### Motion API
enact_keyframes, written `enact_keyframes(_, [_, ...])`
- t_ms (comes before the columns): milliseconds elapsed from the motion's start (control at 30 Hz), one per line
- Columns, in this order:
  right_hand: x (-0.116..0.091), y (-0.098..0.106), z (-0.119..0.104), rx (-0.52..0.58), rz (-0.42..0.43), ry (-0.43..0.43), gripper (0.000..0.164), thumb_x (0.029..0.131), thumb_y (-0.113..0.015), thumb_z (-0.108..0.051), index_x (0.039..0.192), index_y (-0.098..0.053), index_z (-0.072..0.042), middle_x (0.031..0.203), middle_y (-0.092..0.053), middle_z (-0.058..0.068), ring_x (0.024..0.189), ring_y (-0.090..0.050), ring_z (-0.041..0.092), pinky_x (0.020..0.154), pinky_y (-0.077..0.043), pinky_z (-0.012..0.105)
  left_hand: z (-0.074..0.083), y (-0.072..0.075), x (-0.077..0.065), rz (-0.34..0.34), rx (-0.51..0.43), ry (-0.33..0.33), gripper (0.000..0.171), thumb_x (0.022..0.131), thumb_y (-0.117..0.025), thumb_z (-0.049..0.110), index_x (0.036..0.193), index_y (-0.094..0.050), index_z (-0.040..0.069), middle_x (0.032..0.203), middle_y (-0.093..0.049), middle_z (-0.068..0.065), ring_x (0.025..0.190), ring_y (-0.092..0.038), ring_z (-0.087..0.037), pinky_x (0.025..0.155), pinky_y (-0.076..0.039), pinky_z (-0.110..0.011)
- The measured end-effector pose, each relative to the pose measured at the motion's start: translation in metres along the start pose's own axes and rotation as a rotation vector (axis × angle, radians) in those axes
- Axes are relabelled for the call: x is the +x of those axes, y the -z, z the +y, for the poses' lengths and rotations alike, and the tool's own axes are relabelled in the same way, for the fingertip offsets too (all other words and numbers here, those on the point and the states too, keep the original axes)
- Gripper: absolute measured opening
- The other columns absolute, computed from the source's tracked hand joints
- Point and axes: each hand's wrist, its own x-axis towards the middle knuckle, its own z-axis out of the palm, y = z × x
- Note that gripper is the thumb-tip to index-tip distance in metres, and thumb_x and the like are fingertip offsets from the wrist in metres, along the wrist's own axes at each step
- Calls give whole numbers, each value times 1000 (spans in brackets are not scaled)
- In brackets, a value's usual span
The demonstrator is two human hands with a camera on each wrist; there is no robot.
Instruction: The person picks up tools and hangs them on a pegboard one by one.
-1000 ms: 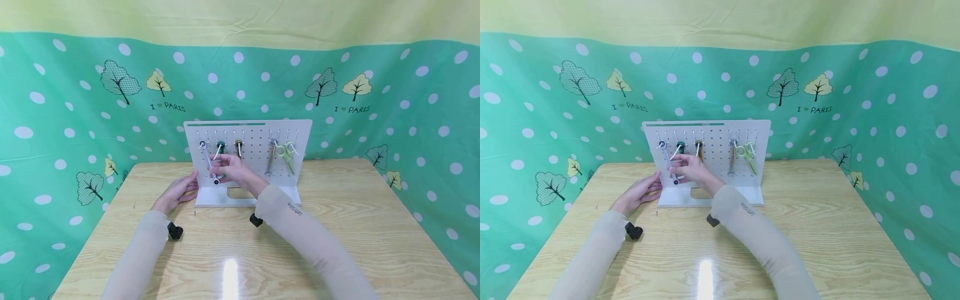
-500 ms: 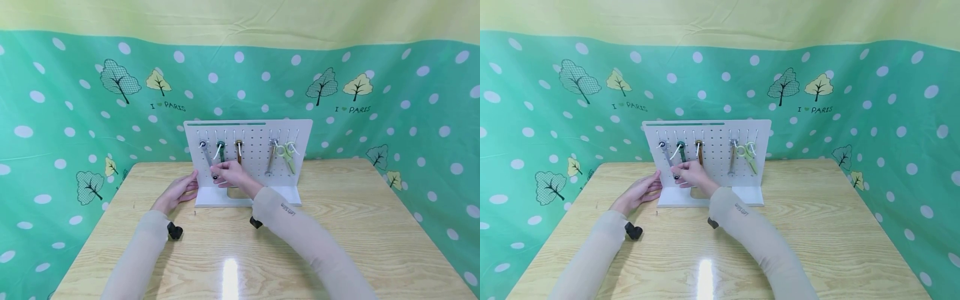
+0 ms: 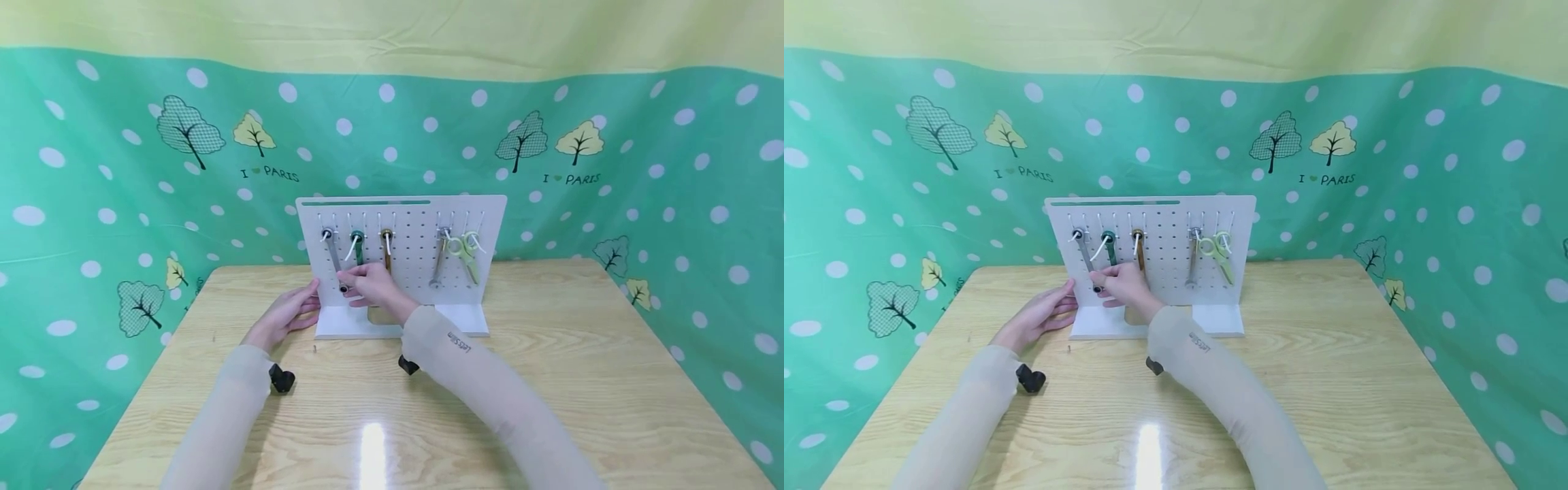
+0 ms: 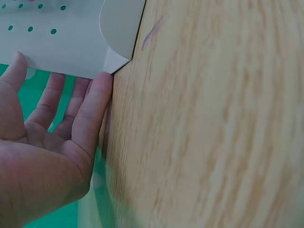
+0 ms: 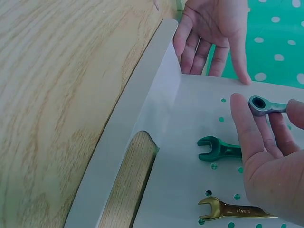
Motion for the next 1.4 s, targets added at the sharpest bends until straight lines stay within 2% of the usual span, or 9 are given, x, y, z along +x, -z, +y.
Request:
enact_keyframes(233, [0,-2,2,43,-38,-14,31,100,-68,-28,122,-68,-6,119,-66,9,104,-70,30,83,-63,44,0,0,0,-7,-4,2,96,90,-62,67,155,-35,2,146,-48,-22,133,-51,-30,99,-55,-35])
enact_keyframes(567, [-2,0,12,99,-102,-63,29,102,-64,-20,129,-64,-8,127,-64,11,114,-65,39,79,-64,44,-4,1,5,-11,-7,7,100,88,-64,69,155,-34,1,146,-47,-22,134,-49,-31,100,-55,-36])
enact_keyframes(733, [0,6,12,112,-127,-71,31,102,-63,-15,131,-63,-3,127,-65,19,113,-65,41,80,-64,45,-4,1,4,-8,-8,1,98,88,-65,68,154,-36,1,145,-48,-22,133,-49,-30,100,-55,-36])
enact_keyframes(900, [-1,13,9,86,-172,-96,34,103,-62,-16,134,-60,-1,129,-63,23,111,-67,40,80,-64,44,-1,2,3,-12,-10,5,96,90,-63,66,154,-35,1,146,-47,-22,134,-49,-30,102,-54,-36])
enact_keyframes(1033, [-1,21,6,79,-217,-111,36,103,-62,-16,136,-59,-2,133,-61,25,113,-66,40,81,-63,45,1,6,4,-7,-12,3,95,90,-64,66,154,-36,0,146,-47,-22,134,-49,-31,102,-53,-36])
enact_keyframes(1167, [-4,33,1,63,-259,-91,39,104,-60,-17,140,-56,-2,137,-59,25,116,-65,39,84,-63,44,4,7,4,-11,17,-8,97,90,-62,67,156,-33,1,147,-46,-23,136,-47,-32,103,-53,-38])
enact_keyframes(1300, [-11,51,-6,110,-307,-52,43,106,-57,-18,144,-50,0,142,-54,26,120,-62,39,92,-59,47,10,9,2,-19,67,-20,96,94,-60,64,157,-27,-1,150,-43,-25,138,-45,-37,104,-52,-42])
enact_keyframes(1400, [-21,70,-11,163,-318,-14,44,106,-55,-17,145,-48,2,144,-51,28,120,-62,39,98,-56,50,18,11,-3,-13,108,-49,85,100,-57,55,157,-28,-1,153,-39,-26,139,-43,-41,109,-48,-47])
